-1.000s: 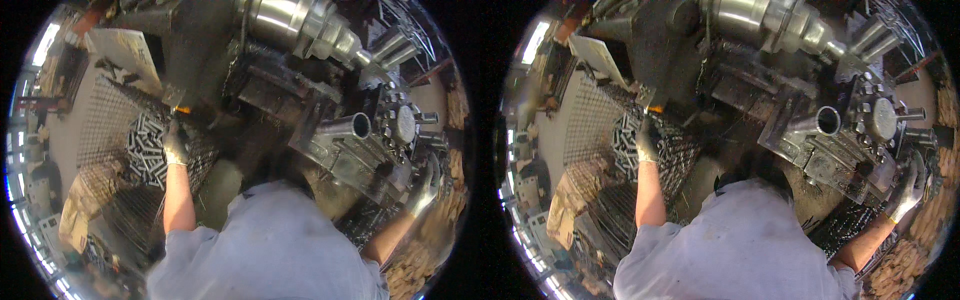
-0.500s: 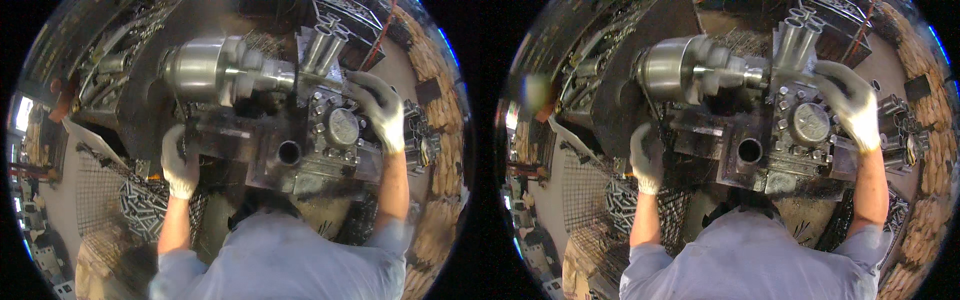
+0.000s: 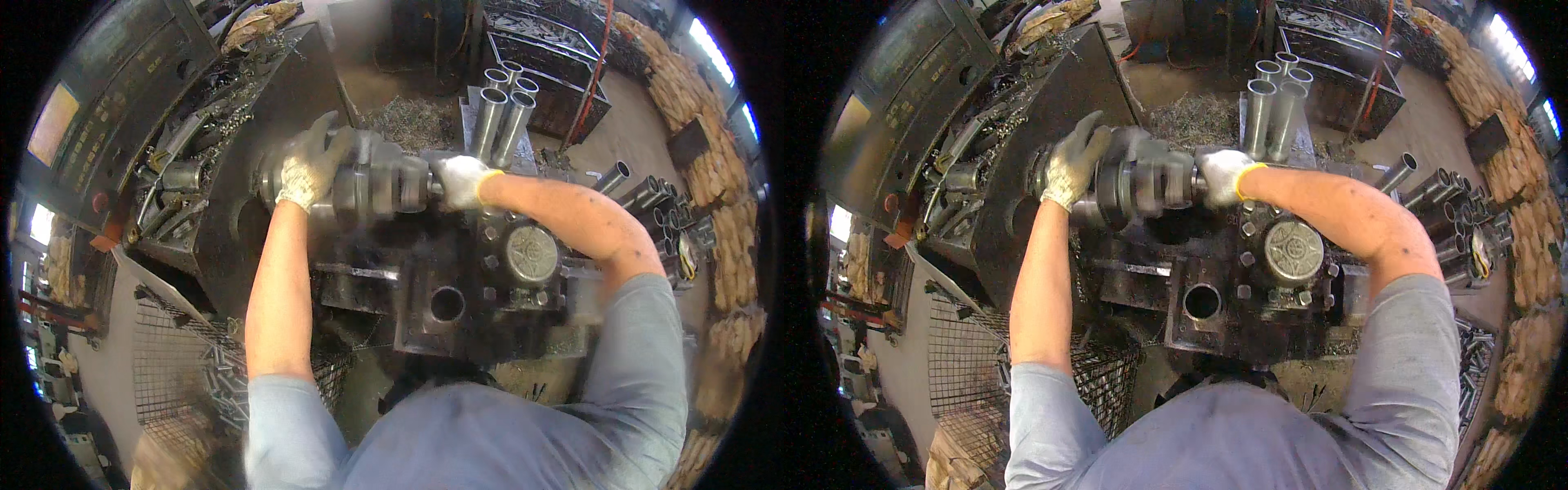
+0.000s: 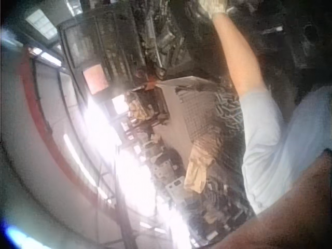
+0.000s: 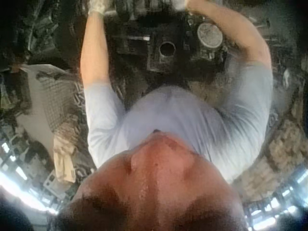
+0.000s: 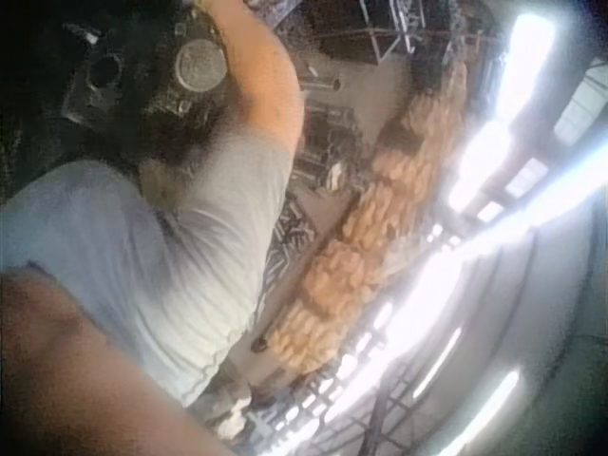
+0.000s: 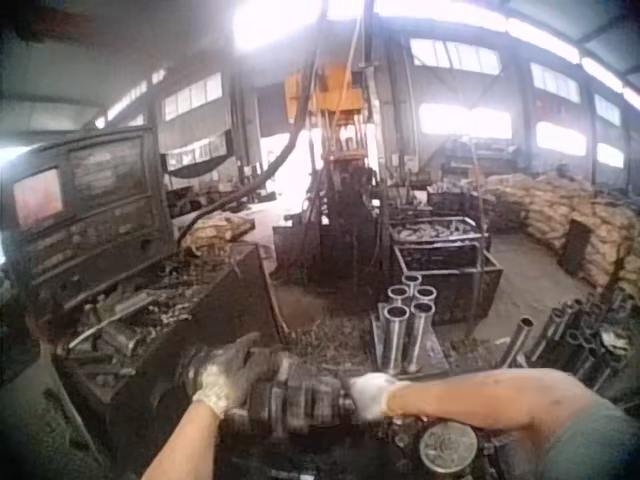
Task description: The person repeatedly picks up cylindrical metal parts from a wire basket, inserts them into a machine chuck, and removes them after a brief cycle. The person places the processed parts into a second wire basket. The task is performed continuously throughout the clip.
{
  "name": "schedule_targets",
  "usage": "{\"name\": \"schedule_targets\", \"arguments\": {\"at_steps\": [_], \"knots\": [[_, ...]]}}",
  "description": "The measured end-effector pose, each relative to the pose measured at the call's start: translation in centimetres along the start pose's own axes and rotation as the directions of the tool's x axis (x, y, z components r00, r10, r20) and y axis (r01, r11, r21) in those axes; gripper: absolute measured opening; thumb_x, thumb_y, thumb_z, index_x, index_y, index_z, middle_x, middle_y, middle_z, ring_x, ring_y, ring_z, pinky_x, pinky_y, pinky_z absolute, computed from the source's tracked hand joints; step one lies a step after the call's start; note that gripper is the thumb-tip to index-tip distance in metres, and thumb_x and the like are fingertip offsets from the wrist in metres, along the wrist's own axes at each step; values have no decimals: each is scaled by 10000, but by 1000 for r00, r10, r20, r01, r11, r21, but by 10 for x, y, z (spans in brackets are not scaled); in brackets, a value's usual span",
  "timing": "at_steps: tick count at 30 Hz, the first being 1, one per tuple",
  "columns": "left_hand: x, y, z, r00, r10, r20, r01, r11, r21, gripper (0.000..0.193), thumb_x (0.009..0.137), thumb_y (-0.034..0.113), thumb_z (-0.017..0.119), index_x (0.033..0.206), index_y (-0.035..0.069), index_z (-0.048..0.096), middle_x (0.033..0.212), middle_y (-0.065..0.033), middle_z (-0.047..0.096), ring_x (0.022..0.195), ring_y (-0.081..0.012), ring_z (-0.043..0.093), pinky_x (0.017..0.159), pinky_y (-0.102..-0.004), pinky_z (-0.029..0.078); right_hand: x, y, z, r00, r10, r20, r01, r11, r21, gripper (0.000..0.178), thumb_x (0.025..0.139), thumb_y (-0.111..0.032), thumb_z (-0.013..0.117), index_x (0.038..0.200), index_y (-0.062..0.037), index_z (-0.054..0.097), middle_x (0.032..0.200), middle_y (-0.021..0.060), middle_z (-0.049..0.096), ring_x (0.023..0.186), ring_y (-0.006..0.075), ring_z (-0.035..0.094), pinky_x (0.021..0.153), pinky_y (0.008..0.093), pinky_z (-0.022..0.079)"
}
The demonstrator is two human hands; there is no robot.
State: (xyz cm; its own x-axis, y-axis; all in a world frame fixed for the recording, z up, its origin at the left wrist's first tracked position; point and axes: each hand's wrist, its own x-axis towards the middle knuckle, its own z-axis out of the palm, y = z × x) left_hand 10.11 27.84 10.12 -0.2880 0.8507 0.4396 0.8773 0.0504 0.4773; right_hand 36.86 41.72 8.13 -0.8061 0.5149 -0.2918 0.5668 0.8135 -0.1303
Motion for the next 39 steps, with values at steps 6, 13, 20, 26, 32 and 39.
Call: {"name": "schedule_targets", "arguments": {"at_steps": [6, 13, 20, 26, 32, 39], "knots": [[-4, -2, 2, 999, 23, -33, -21, 999, 49, 660, 938, 577, 621, 1387, 95, 667, 1199, -231, 737, 1151, -404, 683, 1022, -496, 498, 27, 42, 20, 964, -60, 257, -70, 881, 469, 603, 708, -488, 856, 1021, 19, 766, 923, 176, 760, 787, 279, 720, 732, 455, 578], [-19, -7, 5, 965, 223, -136, -198, 965, 173, 569, 999, 475, 600, 1400, 74, 646, 1302, -229, 684, 1232, -405, 616, 1072, -489, 458, -53, 28, -27, 980, 197, 42, -150, 851, -504, 421, 648, -386, 851, 902, -54, 799, 902, 188, 780, 853, 365, 767, 778, 453, 612], [-141, 32, -30, 937, 314, -154, -346, 763, -546, 571, 950, 288, 669, 1449, 31, 567, 1395, -201, 613, 1283, -364, 585, 1112, -455, 441, -223, -105, -48, 818, 325, -475, -339, 939, 60, 540, 716, -360, 807, 1106, 0, 709, 933, 246, 753, 860, 411, 752, 793, 482, 606], [-317, 84, 24, 779, -176, 602, 602, -57, -796, 650, 953, 341, 756, 1455, 23, 491, 1367, -130, 615, 1238, -273, 632, 1036, -441, 527, -231, -212, 85, 960, 179, 216, -270, 379, 885, 651, 742, -427, 879, 1208, -20, 678, 910, 117, 730, 759, 226, 693, 721, 373, 575], [-346, 64, 73, 589, -252, 768, 731, -238, -640, 383, 969, 241, 713, 1306, 88, 613, 1196, -97, 659, 1097, -278, 672, 939, -490, 574, -225, -208, 223, 862, 179, 474, -503, 198, 841, 454, 787, -345, 900, 1052, -26, 715, 814, 45, 679, 624, 111, 592, 519, 277, 471], [-384, 28, 68, 525, 14, 851, 519, -798, -307, 600, 1054, 591, 498, 1402, 113, 603, 1376, -132, 652, 1256, -346, 623, 1081, -536, 501, -240, -183, 240, 990, 25, 139, -133, 504, 853, 413, 729, -236, 849, 1067, -41, 714, 863, 55, 714, 746, 158, 661, 687, 355, 565]]}}
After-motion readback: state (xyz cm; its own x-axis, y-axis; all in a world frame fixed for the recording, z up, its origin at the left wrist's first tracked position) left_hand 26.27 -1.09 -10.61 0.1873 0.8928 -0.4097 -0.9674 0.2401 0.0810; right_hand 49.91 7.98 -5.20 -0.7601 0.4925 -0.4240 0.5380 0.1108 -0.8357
